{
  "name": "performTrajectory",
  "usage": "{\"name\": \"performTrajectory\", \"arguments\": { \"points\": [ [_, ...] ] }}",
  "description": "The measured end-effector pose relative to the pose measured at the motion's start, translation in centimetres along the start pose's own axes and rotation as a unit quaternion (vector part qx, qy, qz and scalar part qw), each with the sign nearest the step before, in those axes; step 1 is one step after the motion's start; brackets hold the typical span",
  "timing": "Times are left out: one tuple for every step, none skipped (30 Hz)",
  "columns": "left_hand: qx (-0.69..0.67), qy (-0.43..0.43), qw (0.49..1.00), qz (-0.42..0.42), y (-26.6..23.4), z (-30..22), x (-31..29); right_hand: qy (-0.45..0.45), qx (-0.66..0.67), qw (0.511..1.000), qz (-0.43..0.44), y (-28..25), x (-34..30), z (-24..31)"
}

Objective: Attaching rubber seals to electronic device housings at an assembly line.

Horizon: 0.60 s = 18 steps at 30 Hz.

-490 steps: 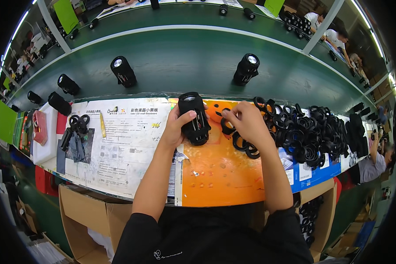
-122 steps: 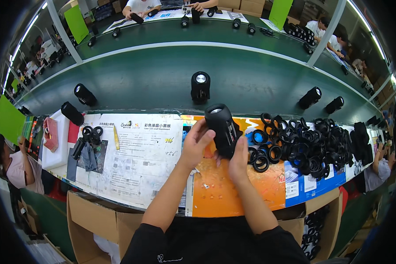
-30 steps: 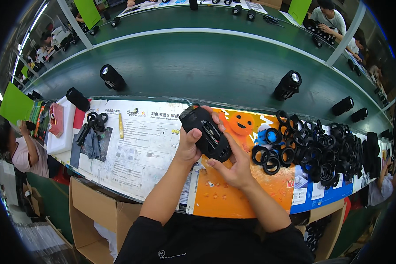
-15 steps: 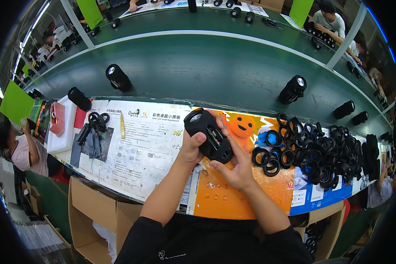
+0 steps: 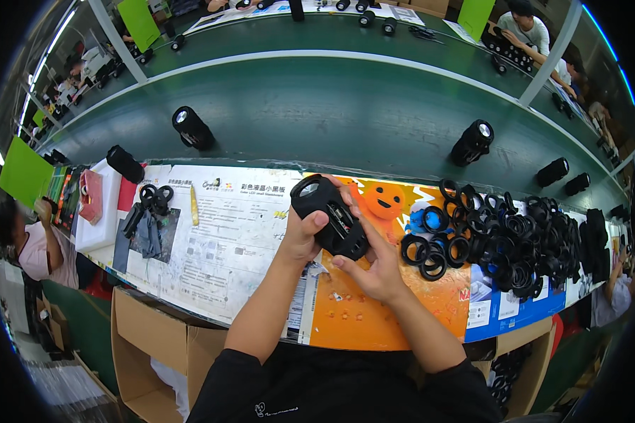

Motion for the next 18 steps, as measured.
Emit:
{"name": "performTrajectory", "arguments": {
  "points": [
    [-0.007, 0.010, 1.000, -0.004, 0.0, 0.0, 0.1, 0.002, -0.003, 1.000, -0.005, 0.0, 0.0, -0.4],
    [-0.015, 0.020, 1.000, -0.008, 0.0, -0.2, 0.1, -0.008, -0.029, 1.000, 0.001, 0.0, 0.2, -1.0],
    [-0.021, 0.023, 0.999, -0.012, -0.1, -0.2, 0.0, -0.016, -0.054, 0.998, 0.009, 0.2, 0.3, -1.2],
    [-0.013, 0.021, 1.000, -0.011, -0.3, -0.2, -0.1, -0.002, -0.032, 0.999, 0.006, 0.4, 0.2, -1.0],
    [-0.017, 0.017, 1.000, -0.009, -0.3, 0.1, -0.1, 0.002, -0.033, 0.999, 0.001, 0.2, 0.0, -1.1],
    [-0.008, 0.021, 1.000, -0.005, -0.1, 0.0, 0.1, -0.001, -0.026, 1.000, 0.003, 0.1, 0.1, -1.2],
    [0.000, 0.026, 1.000, 0.000, 0.0, 0.0, 0.3, -0.005, -0.019, 1.000, 0.005, 0.0, 0.1, -1.3],
    [0.002, 0.023, 1.000, 0.006, 0.0, 0.1, 0.4, -0.003, -0.021, 1.000, 0.001, -0.1, 0.1, -1.2],
    [0.000, 0.022, 1.000, 0.008, -0.1, 0.1, 0.4, 0.001, -0.017, 1.000, 0.008, -0.1, 0.1, -1.2],
    [-0.001, 0.021, 1.000, 0.001, -0.1, 0.1, 0.4, 0.004, -0.014, 1.000, 0.015, -0.2, 0.1, -1.1],
    [-0.003, 0.020, 1.000, -0.006, -0.3, 0.1, 0.3, 0.006, -0.017, 1.000, 0.012, -0.2, 0.2, -0.8],
    [-0.006, 0.019, 1.000, -0.015, -0.4, 0.2, 0.3, 0.036, 0.002, 0.999, 0.025, -0.3, 0.3, -0.5],
    [-0.008, 0.019, 1.000, -0.022, -0.5, 0.3, 0.3, 0.066, 0.021, 0.997, 0.039, -0.5, 0.4, -0.4],
    [-0.011, 0.018, 0.999, -0.029, -0.6, 0.5, 0.4, 0.055, -0.089, 0.994, 0.037, -1.2, 0.3, 0.0],
    [-0.007, 0.020, 0.999, -0.025, -0.7, 0.4, 0.4, 0.110, -0.126, 0.984, 0.059, -2.2, 0.6, 1.5],
    [-0.008, 0.023, 0.999, -0.028, -1.2, 0.3, 0.2, 0.162, -0.159, 0.970, 0.084, -3.1, 0.8, 2.7],
    [0.026, 0.008, 0.999, -0.028, -1.6, 0.3, -0.1, 0.095, -0.243, 0.965, 0.030, -4.2, 0.4, 2.1],
    [0.055, -0.009, 0.998, -0.027, -1.7, 0.4, -0.2, 0.053, -0.347, 0.936, 0.014, -5.9, 0.1, 2.8]
  ]
}}
Point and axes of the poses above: each hand's wrist, its own x-axis towards the middle knuckle, its own y-axis out of the palm, z = x × y, the point moved 3 cm from there along x, towards the middle knuckle, and after that the axes turned 14 degrees about z, right-handed, at the moved point
